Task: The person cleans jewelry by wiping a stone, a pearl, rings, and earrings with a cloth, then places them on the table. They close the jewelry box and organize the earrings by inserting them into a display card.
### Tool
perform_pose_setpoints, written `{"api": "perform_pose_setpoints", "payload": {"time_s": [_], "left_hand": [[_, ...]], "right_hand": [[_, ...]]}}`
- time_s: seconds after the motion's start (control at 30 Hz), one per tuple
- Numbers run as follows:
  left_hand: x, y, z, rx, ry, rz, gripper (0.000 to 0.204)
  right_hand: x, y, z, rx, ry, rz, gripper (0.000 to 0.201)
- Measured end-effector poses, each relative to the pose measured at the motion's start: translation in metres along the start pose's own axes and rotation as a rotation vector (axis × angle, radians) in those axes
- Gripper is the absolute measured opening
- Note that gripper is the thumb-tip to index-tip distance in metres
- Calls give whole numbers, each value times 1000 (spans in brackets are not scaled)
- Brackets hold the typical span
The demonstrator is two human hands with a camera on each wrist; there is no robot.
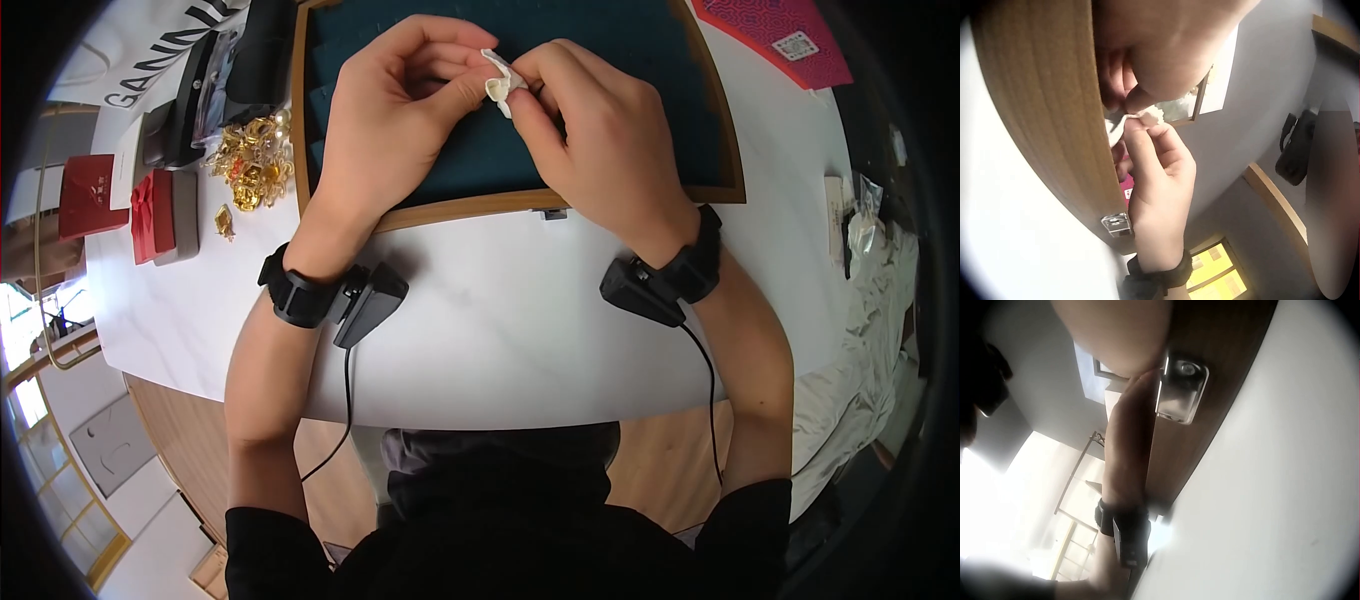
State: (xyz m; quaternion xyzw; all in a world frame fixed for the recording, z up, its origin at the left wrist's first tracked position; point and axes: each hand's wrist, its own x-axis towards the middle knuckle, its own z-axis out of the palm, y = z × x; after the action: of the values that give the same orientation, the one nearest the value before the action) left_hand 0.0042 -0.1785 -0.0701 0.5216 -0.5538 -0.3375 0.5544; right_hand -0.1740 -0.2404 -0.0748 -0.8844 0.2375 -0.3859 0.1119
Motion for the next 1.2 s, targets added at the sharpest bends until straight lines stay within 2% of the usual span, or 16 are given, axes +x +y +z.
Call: {"api": "perform_pose_setpoints", "payload": {"time_s": [0.07,0.2,0.3,0.4,0.5,0.7,0.8,0.93,1.13,1.17,1.2], "left_hand": [[0,-1,0,-45,-28,-13,18],[-1,1,0,-58,-91,-46,16],[-1,5,-1,-90,-111,-87,15],[-2,6,0,-13,-105,-58,15],[-1,6,0,-86,-83,-73,15],[-1,2,-1,-76,29,-42,25],[0,4,-3,-10,0,-39,28],[3,12,-12,-68,-41,-83,25],[11,28,-37,131,-247,-125,21],[12,33,-42,260,-219,-110,20],[12,39,-49,480,-158,-9,22]], "right_hand": [[2,-2,-3,3,-47,14,9],[2,-1,0,26,-9,-20,11],[1,-3,-3,16,-54,34,12],[1,-3,-4,-16,-70,48,13],[1,-1,-1,-29,-54,80,11],[1,2,2,-27,22,-32,8],[2,2,2,-40,31,-33,8],[1,3,2,10,35,-49,8],[1,2,4,54,34,-137,8],[1,3,5,43,19,-144,9],[1,2,4,44,23,-142,9]]}}
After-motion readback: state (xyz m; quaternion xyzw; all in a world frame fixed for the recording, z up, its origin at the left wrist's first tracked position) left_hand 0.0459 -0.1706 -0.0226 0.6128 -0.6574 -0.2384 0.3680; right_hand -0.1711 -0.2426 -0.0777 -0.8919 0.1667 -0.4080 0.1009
